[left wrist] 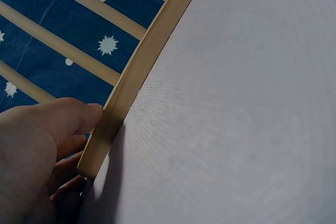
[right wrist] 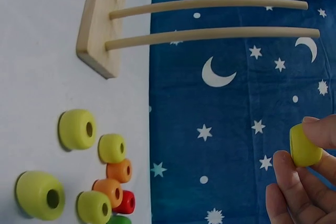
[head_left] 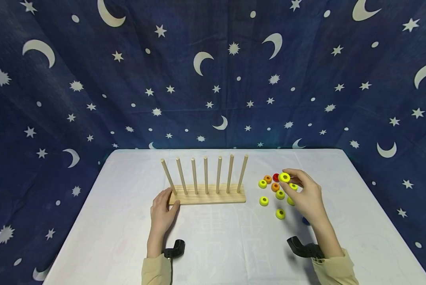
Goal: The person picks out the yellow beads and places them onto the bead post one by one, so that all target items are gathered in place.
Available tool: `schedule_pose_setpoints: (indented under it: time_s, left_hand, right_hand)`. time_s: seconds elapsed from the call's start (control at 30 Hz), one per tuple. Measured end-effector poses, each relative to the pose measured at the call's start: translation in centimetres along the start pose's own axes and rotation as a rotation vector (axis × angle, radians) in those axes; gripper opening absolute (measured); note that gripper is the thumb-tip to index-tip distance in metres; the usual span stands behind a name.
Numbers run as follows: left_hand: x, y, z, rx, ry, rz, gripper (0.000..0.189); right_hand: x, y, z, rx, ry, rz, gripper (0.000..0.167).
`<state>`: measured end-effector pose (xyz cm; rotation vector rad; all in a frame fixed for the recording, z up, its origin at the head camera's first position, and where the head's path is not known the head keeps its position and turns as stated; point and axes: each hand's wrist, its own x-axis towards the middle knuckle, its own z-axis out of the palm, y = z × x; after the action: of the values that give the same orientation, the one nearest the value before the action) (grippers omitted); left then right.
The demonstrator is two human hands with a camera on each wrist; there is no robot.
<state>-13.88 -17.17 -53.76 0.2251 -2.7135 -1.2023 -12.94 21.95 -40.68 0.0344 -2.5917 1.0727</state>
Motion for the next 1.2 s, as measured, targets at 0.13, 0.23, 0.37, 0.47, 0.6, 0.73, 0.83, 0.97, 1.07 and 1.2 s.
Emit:
schedule_pose_setpoints:
  time_s: [0.13, 0.23, 0.37, 0.47, 0.6, 0.73, 0.83, 0.97, 1.07, 1.2]
  left_hand:
    - [0.0, 0.0, 0.0, 0.006, 0.000, 0.005, 0.057]
    - [0.0, 0.0, 0.0, 0.006, 0.000, 0.006, 0.057]
    - [0.0, 0.0, 0.0, 0.009, 0.002, 0.009, 0.057]
    - [0.0, -0.1, 0.1, 0.012, 0.012, 0.011, 0.056]
    - [-0.1, -0.1, 0.1, 0.008, 0.030, 0.023, 0.055]
    - [-0.1, 0.0, 0.1, 0.003, 0.021, 0.017, 0.056]
    - [-0.1, 0.0, 0.1, 0.003, 0.008, 0.008, 0.056]
    - [-0.1, 0.0, 0.1, 0.007, 0.009, 0.008, 0.056]
    - [-0.2, 0.0, 0.1, 0.007, 0.029, 0.022, 0.055]
    - [-0.2, 0.0, 0.1, 0.009, 0.040, 0.032, 0.055]
  right_hand:
    - [0.2, -0.5, 0.0, 0.020, 0.002, -0.021, 0.035]
    - [0.3, -0.8, 0.1, 0.028, -0.001, -0.027, 0.035]
    - [0.6, -1.3, 0.2, 0.038, 0.001, -0.039, 0.037]
    - [0.8, -1.8, 0.3, 0.053, 0.006, -0.052, 0.037]
    - [1.1, -2.6, 0.4, 0.073, 0.003, -0.055, 0.036]
    - [1.5, -3.3, 0.6, 0.098, 0.003, -0.072, 0.035]
    - [1.7, -3.8, 0.7, 0.111, 0.006, -0.091, 0.035]
    - [2.0, -4.3, 0.8, 0.123, 0.001, -0.105, 0.035]
    - [2.2, -4.6, 0.8, 0.130, -0.001, -0.115, 0.035]
    - [2.4, -4.9, 0.8, 0.139, 0.001, -0.126, 0.036]
